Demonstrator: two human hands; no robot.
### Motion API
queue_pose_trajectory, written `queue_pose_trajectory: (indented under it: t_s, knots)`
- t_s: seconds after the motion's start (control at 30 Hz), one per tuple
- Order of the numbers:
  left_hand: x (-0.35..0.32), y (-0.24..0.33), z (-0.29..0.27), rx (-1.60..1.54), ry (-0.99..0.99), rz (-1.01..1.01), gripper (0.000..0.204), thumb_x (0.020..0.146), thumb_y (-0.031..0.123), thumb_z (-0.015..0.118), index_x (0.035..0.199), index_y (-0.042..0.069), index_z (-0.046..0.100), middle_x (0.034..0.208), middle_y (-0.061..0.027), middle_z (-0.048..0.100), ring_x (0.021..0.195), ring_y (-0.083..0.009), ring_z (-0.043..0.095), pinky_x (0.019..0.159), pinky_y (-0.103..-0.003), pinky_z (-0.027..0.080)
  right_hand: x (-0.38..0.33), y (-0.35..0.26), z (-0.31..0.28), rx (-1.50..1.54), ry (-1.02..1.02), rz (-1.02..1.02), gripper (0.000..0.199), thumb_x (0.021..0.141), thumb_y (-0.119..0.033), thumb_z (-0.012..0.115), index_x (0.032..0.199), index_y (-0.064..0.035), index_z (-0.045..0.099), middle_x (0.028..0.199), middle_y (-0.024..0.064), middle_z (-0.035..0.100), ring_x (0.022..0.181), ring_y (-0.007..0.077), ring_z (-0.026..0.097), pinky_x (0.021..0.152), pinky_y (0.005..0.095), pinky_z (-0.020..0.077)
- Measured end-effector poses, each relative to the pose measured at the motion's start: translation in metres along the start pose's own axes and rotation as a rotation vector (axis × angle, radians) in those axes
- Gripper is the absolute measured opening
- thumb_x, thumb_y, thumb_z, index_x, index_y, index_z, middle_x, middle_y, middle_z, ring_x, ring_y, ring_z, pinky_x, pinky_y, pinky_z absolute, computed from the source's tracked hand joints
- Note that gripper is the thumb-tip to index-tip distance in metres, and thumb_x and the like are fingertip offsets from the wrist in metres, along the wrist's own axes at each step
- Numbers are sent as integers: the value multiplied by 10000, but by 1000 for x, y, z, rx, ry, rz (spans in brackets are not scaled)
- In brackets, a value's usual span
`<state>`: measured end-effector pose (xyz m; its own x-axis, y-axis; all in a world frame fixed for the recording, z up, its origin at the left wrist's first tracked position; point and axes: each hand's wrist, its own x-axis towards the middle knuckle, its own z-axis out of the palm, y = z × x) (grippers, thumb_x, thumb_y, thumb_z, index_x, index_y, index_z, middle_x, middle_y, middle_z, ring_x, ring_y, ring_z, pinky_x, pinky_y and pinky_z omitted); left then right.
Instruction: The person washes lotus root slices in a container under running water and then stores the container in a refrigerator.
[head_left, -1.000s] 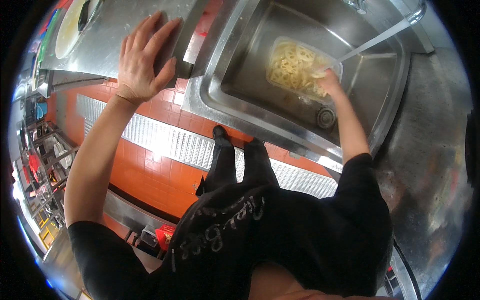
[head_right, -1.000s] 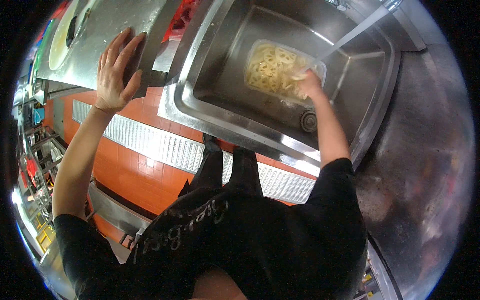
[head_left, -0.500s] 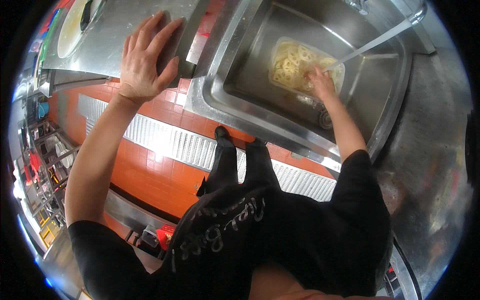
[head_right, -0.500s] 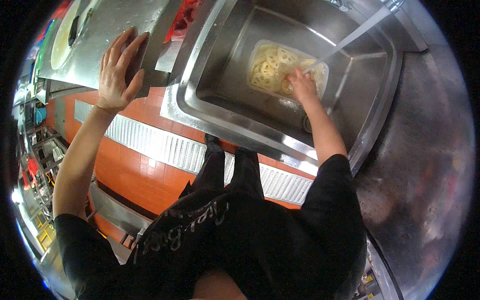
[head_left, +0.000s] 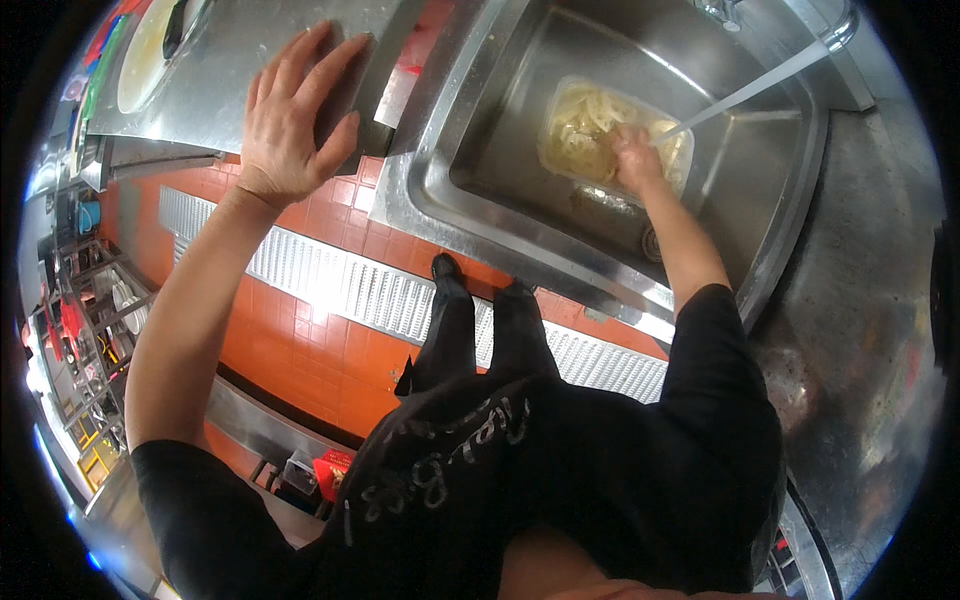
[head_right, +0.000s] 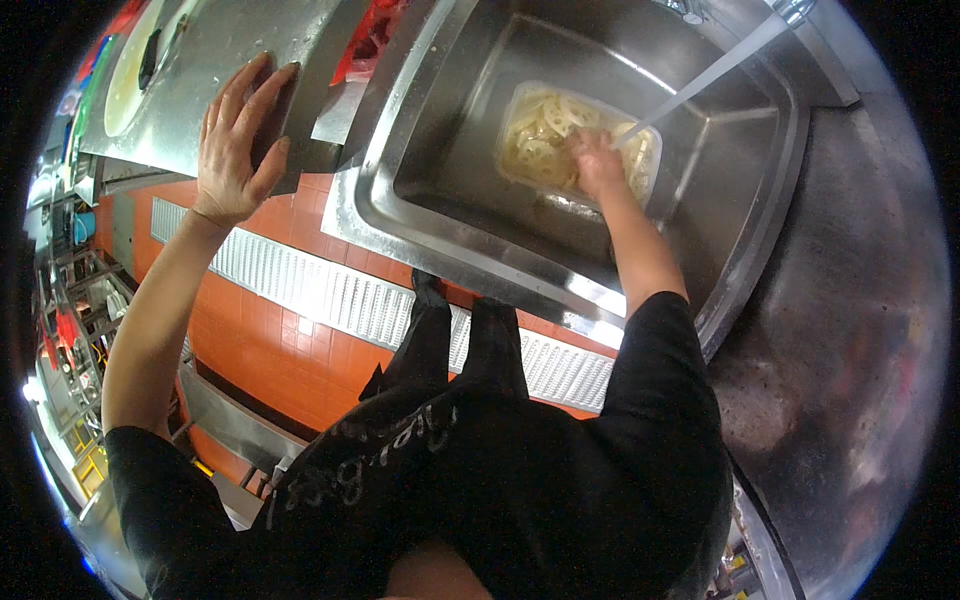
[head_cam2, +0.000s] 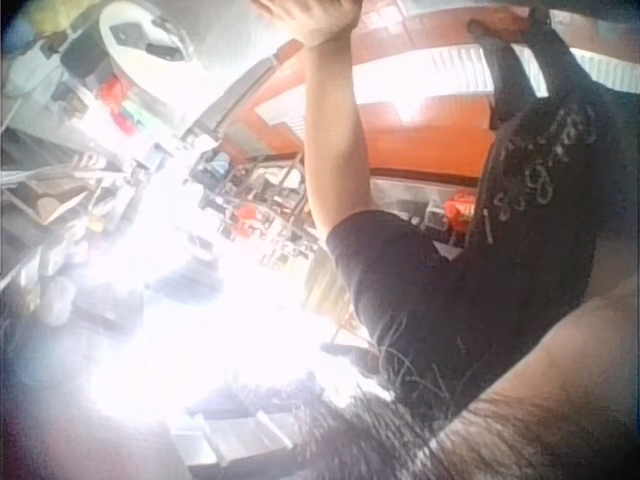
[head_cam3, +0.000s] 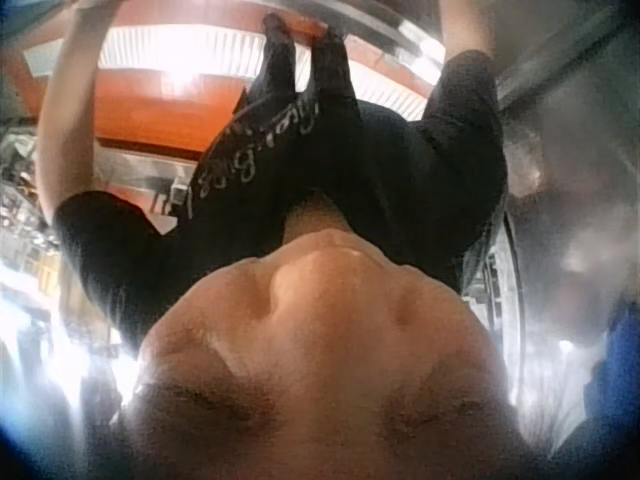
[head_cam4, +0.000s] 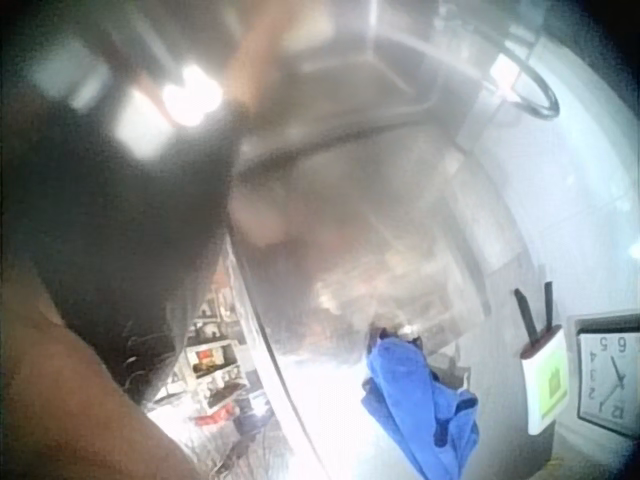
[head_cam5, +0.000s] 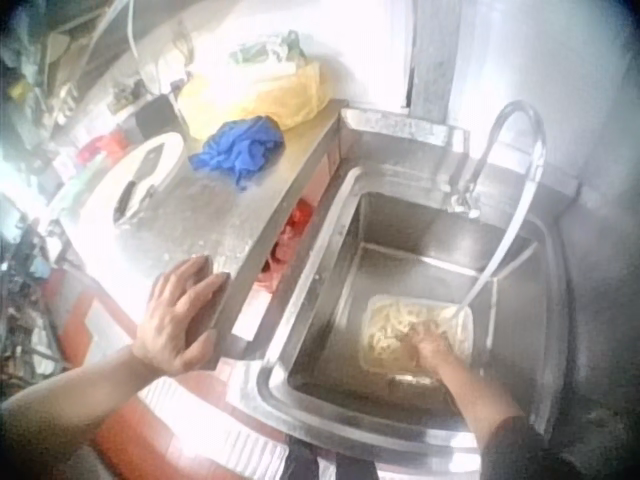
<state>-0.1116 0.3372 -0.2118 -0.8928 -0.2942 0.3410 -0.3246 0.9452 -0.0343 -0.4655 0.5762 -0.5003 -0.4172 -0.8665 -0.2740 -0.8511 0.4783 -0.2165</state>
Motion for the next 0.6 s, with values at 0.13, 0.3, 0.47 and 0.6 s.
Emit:
queue_pose_trajectory:
  t_s: [0.13, 0.3, 0.47, 0.6]
  knots:
    - [-8, -3, 2, 5, -2, -16, 573, 702, 327, 494, 1256, 189, 447, 1296, -139, 390, 1169, -328, 386, 976, -436, 290, -13, -37, -74, 61, -152, -49, 449, 756, -100, 592, 1185, -154, 471, 1178, 155, 466, 1074, 299, 494, 922, 376, 397]
    - [-4, 0, 0, -19, -6, -24, 571, 695, 311, 501, 1251, 190, 453, 1295, -142, 392, 1172, -328, 384, 976, -438, 289, -22, -57, -120, -155, -416, -14, 533, 747, -76, 591, 1252, -120, 427, 1273, 84, 425, 1110, 306, 460, 899, 391, 408]
    - [-7, -4, -1, 26, -42, -14, 594, 705, 325, 461, 1274, 159, 432, 1337, -134, 351, 1196, -323, 369, 1001, -450, 272, -1, -35, -45, -284, -233, 66, 303, 822, -116, 463, 1108, -118, 564, 1269, 95, 441, 1113, 297, 460, 917, 414, 383]
    - [-4, -4, 0, 24, -38, -3, 592, 705, 329, 460, 1272, 160, 436, 1337, -133, 352, 1197, -324, 368, 1001, -451, 275, 10, -29, -72, -57, -350, 0, 320, 784, -99, 564, 1104, -104, 558, 1146, 105, 538, 1090, 283, 486, 921, 402, 390]
